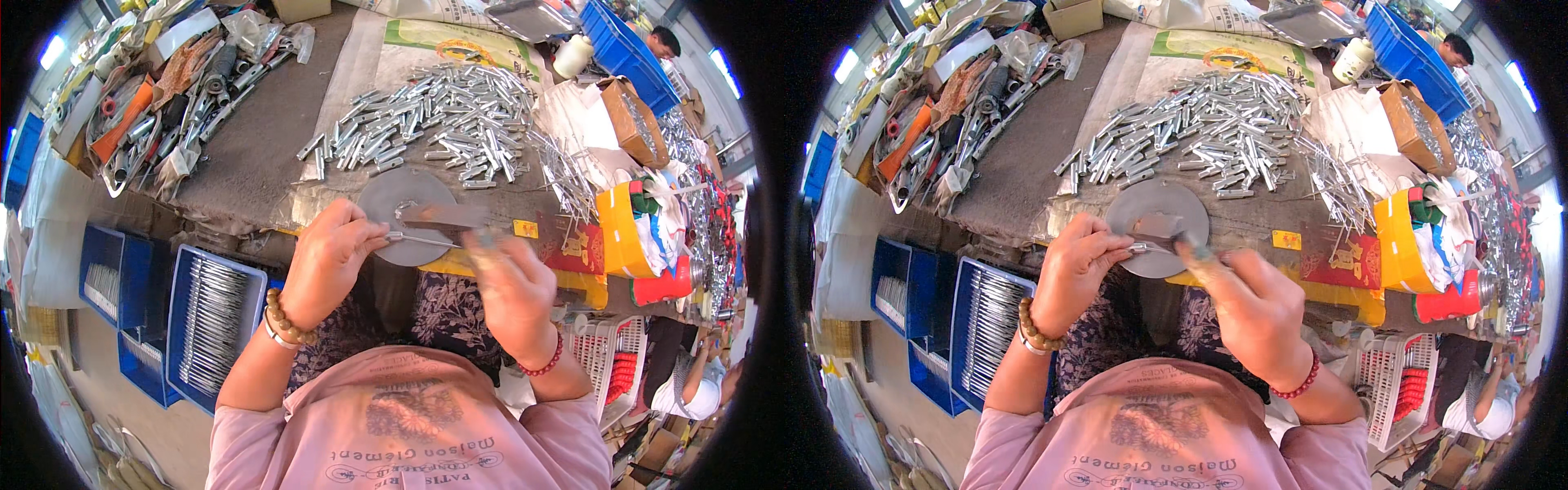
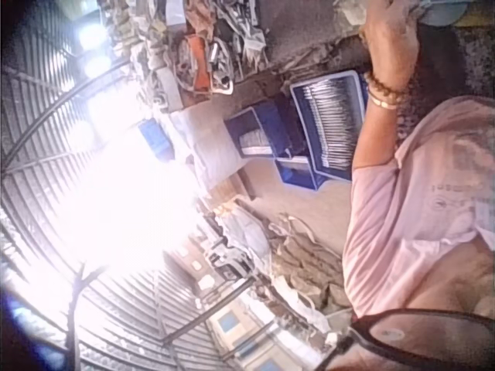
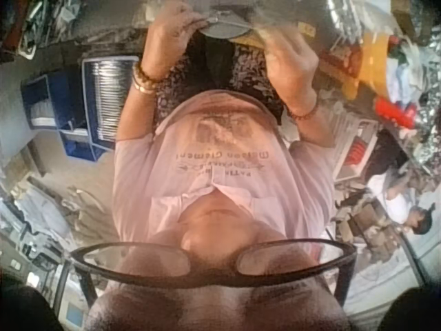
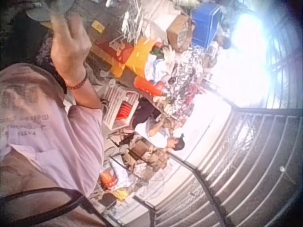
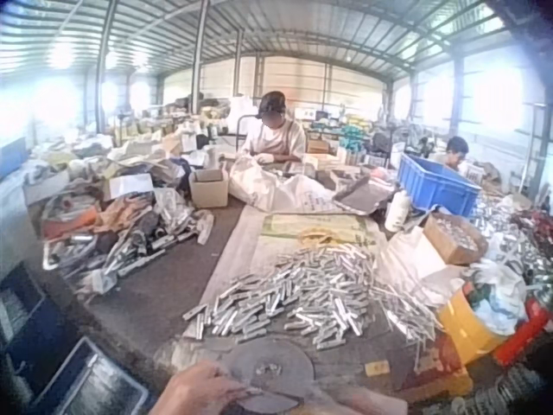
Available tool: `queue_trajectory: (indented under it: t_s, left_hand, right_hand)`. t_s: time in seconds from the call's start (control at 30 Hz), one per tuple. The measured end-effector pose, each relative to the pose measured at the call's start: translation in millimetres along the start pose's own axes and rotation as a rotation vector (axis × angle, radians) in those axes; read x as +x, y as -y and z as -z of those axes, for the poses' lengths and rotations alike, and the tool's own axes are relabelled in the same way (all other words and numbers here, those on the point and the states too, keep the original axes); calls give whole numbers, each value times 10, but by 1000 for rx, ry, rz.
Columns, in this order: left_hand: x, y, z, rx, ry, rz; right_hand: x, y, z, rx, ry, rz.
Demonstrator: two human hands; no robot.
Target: The person is assembling or inspecting small metal parts at a workbench using a hammer and a circular metal plate.
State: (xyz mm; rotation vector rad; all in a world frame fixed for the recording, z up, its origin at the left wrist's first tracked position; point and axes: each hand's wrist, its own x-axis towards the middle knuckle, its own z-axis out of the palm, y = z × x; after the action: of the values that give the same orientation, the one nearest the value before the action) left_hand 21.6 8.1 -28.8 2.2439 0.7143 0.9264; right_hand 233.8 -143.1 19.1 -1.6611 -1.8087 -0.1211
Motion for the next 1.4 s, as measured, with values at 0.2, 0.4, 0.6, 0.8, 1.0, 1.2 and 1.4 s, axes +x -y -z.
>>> queue_trajectory:
  t_s: [0.2,0.4,0.6,0.8,1.0,1.2,1.4]
  left_hand:
    - [-7,5,-10,-20,-10,8]
    - [12,-25,-12,-25,-43,-30]
    - [26,-39,22,1,-7,-25]
    - [-6,-28,34,74,-3,-14]
    - [-59,29,13,61,-27,16]
    - [-236,-103,-107,71,-198,26]
    - [-500,-252,-239,-709,-111,571]
  right_hand:
    - [-54,-83,-55,-145,158,-39]
    - [-62,13,-59,93,-279,42]
    - [-42,-60,-133,-42,100,-21]
    - [198,-208,-103,30,117,-122]
    - [35,-3,-247,-81,143,16]
    - [-160,119,-375,631,429,-498]
    - [-153,264,-362,1054,615,-876]
